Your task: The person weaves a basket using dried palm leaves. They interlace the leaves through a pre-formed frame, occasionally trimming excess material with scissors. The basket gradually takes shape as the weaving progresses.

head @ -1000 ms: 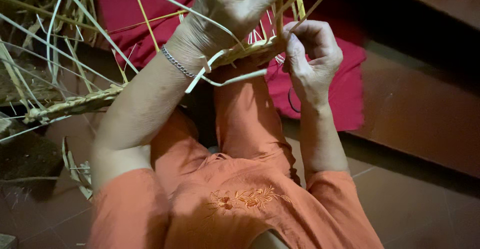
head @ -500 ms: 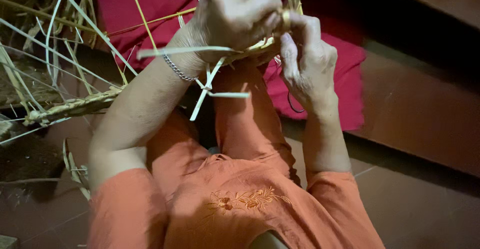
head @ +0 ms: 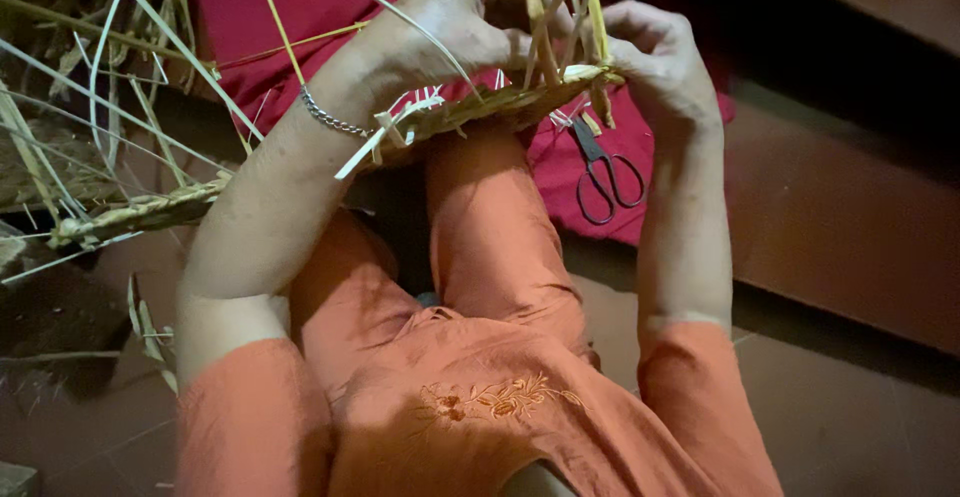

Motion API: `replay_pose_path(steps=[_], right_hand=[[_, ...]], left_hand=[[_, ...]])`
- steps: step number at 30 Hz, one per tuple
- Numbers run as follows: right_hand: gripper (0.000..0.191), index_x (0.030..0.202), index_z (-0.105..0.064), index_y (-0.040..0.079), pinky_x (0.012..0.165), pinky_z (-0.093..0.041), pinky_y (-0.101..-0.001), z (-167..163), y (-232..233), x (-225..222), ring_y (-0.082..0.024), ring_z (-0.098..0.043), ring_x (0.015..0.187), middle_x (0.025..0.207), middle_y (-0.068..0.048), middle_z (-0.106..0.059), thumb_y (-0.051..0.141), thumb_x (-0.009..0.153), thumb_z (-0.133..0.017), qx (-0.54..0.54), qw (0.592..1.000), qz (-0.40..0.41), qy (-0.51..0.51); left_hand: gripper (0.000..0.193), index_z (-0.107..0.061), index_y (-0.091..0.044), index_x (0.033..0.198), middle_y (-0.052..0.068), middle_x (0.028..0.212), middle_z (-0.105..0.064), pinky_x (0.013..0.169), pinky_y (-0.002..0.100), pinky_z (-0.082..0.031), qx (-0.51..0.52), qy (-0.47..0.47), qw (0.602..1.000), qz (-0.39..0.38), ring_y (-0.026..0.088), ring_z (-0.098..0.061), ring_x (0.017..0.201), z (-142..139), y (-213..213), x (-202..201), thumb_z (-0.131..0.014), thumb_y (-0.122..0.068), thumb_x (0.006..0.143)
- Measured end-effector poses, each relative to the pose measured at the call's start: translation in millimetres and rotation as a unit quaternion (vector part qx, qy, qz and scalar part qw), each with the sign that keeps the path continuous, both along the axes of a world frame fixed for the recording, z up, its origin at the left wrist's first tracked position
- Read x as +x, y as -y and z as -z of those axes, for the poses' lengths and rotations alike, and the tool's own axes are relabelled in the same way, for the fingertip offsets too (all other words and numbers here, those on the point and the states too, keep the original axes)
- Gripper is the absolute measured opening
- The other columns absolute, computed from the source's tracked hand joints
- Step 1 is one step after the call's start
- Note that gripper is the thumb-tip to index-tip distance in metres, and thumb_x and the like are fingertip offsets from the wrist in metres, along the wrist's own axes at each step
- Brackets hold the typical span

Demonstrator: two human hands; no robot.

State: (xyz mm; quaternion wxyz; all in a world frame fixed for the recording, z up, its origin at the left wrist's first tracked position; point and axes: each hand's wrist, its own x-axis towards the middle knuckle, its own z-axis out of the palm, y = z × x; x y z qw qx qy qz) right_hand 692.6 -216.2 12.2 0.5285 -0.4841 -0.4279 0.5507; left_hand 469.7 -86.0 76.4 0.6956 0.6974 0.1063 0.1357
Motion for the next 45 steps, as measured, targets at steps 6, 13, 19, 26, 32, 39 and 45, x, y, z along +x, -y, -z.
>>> replay_pose_path(steps=[6,13,19,26,32,39,45], right_hand=[[0.035,0.121,-0.07,0.0,0.084,-0.056,-0.025,-14,-25,-3,-0.01,-0.069,0.09,0.103,-0.003,-0.073,0.012,0.09,-0.079,-0.014,0.989,-0.12,-0.082],[0.015,0.096,-0.068,-0.001,0.073,-0.05,-0.0229,-18,-37,-26,-0.009,-0.061,0.077,0.089,-0.003,-0.068,0.009,0.099,-0.079,0.03,0.976,-0.163,-0.14],[0.011,0.098,-0.072,0.002,0.064,-0.054,-0.0253,-15,-40,-41,-0.011,-0.065,0.069,0.082,-0.003,-0.068,0.011,0.099,-0.065,-0.042,0.982,0.126,-0.133],[0.018,0.103,-0.075,-0.006,0.058,-0.051,-0.0295,5,-25,-41,-0.014,-0.063,0.065,0.08,-0.007,-0.068,0.012,0.1,-0.074,-0.122,0.93,0.268,-0.218],[0.038,0.095,-0.068,0.002,0.054,-0.053,-0.0306,12,-10,-34,-0.014,-0.065,0.061,0.074,-0.004,-0.066,0.039,0.104,-0.065,-0.135,0.955,0.251,-0.078],[0.036,0.102,-0.069,0.005,0.065,-0.052,-0.0258,17,48,-33,-0.012,-0.06,0.077,0.09,-0.006,-0.069,0.034,0.111,-0.051,0.12,0.885,0.412,0.181],[0.029,0.118,-0.067,0.003,0.074,-0.05,-0.0333,4,81,-89,-0.023,-0.061,0.087,0.103,-0.011,-0.066,-0.009,0.093,-0.073,0.289,0.806,0.251,0.451]], left_hand=[[0.017,-0.074,-0.004,0.107,0.001,0.104,-0.074,0.092,0.029,-0.059,0.031,0.02,0.999,0.038,0.011,-0.071,0.098,-9,2,-1,-0.085,-0.007,0.094],[0.011,-0.074,-0.005,0.101,0.001,0.094,-0.073,0.08,0.027,-0.059,-0.007,-0.007,1.0,-0.019,0.009,-0.068,0.087,-7,7,2,-0.084,-0.007,0.097],[0.013,-0.072,-0.004,0.102,0.002,0.097,-0.074,0.083,0.028,-0.062,-0.019,0.002,1.0,-0.015,0.01,-0.073,0.092,-6,7,3,-0.082,-0.001,0.095],[0.018,-0.072,-0.004,0.098,0.002,0.092,-0.073,0.078,0.028,-0.059,0.021,-0.064,0.997,-0.04,0.01,-0.07,0.086,-4,8,5,-0.08,0.005,0.085],[0.02,-0.071,-0.004,0.098,0.002,0.092,-0.072,0.078,0.026,-0.06,-0.023,-0.042,0.999,-0.017,0.01,-0.071,0.086,-2,4,5,-0.077,0.007,0.082],[0.019,-0.076,-0.004,0.092,0.002,0.087,-0.075,0.077,0.025,-0.06,-0.009,-0.07,0.998,0.0,0.009,-0.071,0.083,8,5,9,-0.079,0.008,0.078],[0.021,-0.074,-0.001,0.097,0.005,0.093,-0.075,0.08,0.027,-0.063,0.014,-0.073,0.997,-0.024,0.011,-0.073,0.087,17,6,7,-0.08,0.008,0.08]])
